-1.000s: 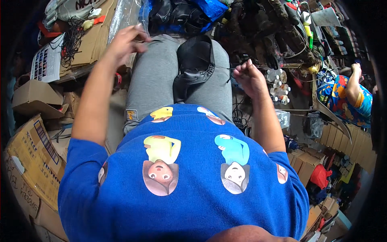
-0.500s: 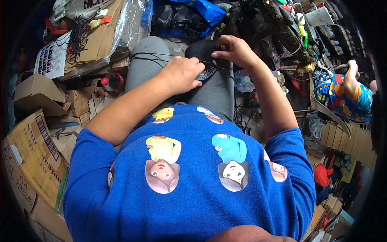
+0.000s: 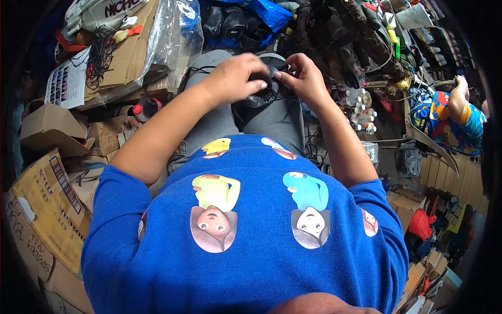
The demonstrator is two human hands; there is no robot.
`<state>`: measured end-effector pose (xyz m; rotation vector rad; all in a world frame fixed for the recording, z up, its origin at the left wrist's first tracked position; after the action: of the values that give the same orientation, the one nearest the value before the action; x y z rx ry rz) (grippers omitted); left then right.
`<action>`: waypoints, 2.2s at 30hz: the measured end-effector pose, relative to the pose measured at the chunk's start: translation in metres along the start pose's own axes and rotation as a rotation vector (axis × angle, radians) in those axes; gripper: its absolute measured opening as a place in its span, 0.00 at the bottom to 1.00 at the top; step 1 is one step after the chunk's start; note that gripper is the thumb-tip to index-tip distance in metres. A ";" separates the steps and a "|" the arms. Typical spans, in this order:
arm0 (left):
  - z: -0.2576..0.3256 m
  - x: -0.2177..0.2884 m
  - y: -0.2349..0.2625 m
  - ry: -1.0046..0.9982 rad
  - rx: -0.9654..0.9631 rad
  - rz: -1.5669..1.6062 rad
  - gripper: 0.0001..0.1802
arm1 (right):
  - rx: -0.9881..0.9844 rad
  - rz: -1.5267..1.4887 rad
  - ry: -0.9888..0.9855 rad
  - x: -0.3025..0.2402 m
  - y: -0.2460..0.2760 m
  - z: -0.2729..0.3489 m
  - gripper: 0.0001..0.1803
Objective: The recorder is lacing a black shoe held in their lap.
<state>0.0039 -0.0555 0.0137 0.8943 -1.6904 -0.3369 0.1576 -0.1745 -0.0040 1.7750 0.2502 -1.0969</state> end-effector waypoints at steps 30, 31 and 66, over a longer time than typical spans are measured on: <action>-0.042 -0.026 -0.019 0.307 -0.677 0.381 0.23 | -0.171 0.144 -0.068 -0.050 0.023 0.060 0.12; -0.041 -0.024 -0.017 0.306 -0.675 0.380 0.23 | -0.166 0.159 -0.056 -0.050 0.023 0.059 0.12; -0.055 -0.027 -0.020 0.117 -0.560 0.298 0.20 | -0.173 -0.178 -0.101 -0.003 0.000 0.047 0.09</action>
<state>0.0645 -0.0374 -0.0002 0.2408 -1.4805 -0.5091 0.1294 -0.2122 -0.0067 1.5617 0.4347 -1.2486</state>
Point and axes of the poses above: each hand's wrist, its own z-axis away from the middle knuckle, its own y-axis out of the back of the hand, x = y × z, the point moved 4 cm from there along -z, towards the middle knuckle, and after that the axes turned 7 degrees about x, right-handed, at the moved point
